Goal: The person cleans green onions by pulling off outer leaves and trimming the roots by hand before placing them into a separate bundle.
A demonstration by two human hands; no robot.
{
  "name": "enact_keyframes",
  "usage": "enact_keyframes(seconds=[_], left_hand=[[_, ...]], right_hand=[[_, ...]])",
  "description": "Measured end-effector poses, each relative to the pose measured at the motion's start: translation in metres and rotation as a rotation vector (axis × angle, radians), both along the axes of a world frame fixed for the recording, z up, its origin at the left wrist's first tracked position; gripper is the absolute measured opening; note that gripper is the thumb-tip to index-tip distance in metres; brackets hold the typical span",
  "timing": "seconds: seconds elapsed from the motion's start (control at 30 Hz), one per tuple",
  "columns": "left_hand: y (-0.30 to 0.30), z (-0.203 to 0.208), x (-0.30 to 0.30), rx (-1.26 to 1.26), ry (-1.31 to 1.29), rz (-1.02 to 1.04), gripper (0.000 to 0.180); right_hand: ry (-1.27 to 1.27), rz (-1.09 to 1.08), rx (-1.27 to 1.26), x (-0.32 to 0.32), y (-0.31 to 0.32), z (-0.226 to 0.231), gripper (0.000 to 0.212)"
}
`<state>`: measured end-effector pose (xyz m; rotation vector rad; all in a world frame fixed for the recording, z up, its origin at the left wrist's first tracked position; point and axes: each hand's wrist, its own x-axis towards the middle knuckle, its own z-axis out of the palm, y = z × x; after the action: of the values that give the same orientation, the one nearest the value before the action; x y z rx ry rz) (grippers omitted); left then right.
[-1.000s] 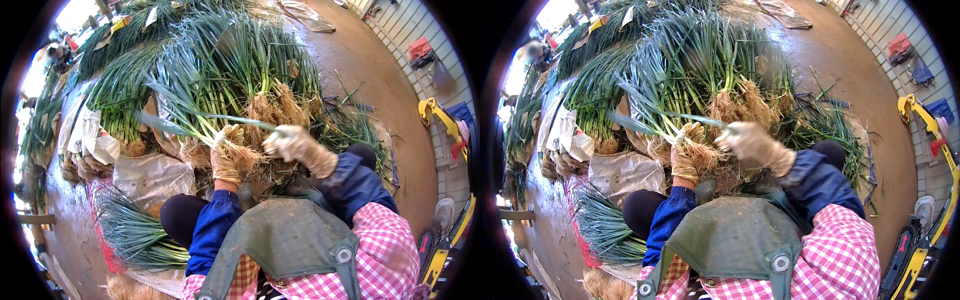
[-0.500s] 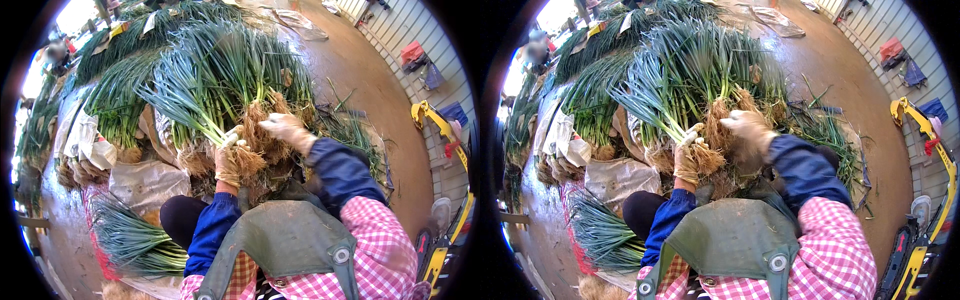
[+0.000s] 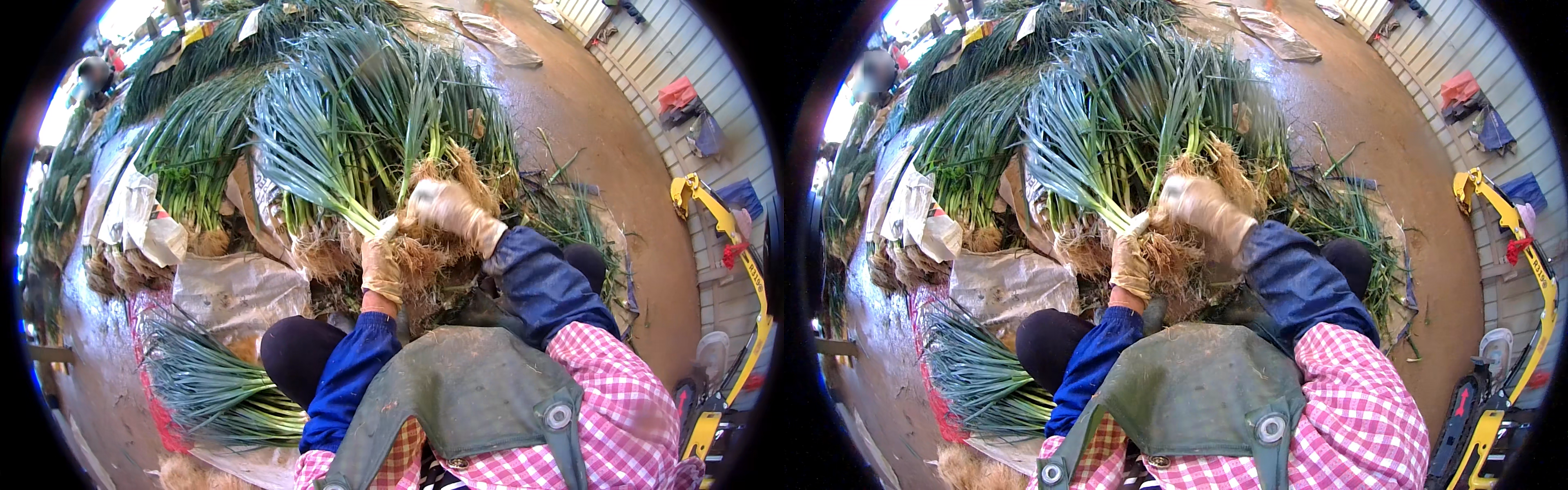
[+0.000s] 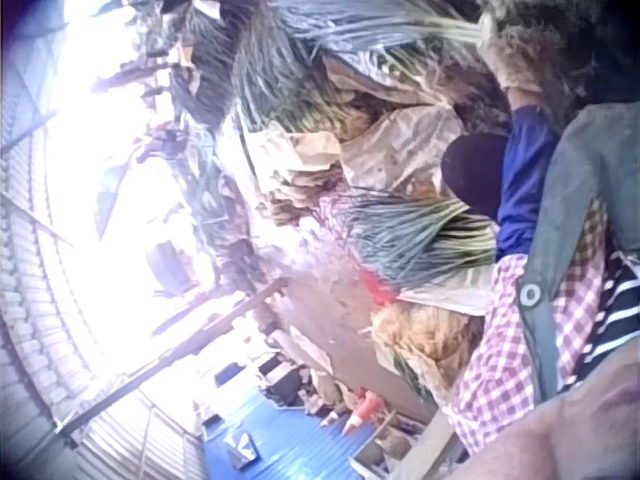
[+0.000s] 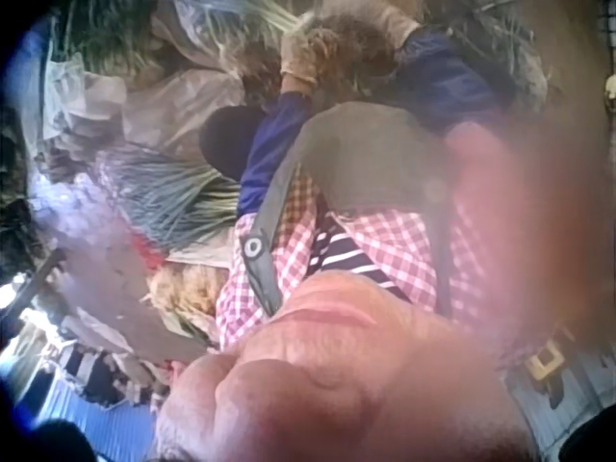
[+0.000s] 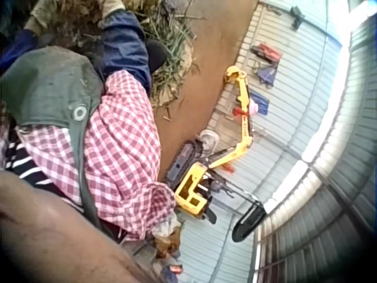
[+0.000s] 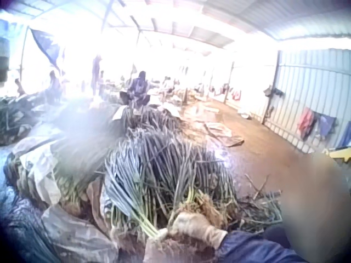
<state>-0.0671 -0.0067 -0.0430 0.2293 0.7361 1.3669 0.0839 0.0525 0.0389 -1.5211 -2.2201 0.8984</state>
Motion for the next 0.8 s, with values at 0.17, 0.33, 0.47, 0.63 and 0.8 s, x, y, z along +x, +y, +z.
enact_keyframes(seconds=[0.17,0.33,0.47,0.63,0.8], left_hand=[[-0.007,0.029,0.007,0.004,0.147,0.044,0.018],[-0.003,0.005,0.010,-0.012,0.244,0.085,0.021],[-0.004,0.010,0.017,-0.018,0.293,0.108,0.021],[-0.008,0.031,0.016,-0.038,0.212,0.200,0.021],[0.007,0.012,0.007,-0.034,0.205,0.279,0.025]], right_hand=[[0.094,-0.386,-0.209,0.006,0.041,0.021,0.048],[-0.459,-0.289,-0.029,-0.027,0.057,0.021,0.044],[-0.496,-0.228,0.441,-0.034,0.062,-0.007,0.020],[-0.173,-0.018,0.664,-0.046,0.036,-0.006,0.019],[1.204,-0.006,-0.715,-0.053,-0.016,-0.009,0.020]])
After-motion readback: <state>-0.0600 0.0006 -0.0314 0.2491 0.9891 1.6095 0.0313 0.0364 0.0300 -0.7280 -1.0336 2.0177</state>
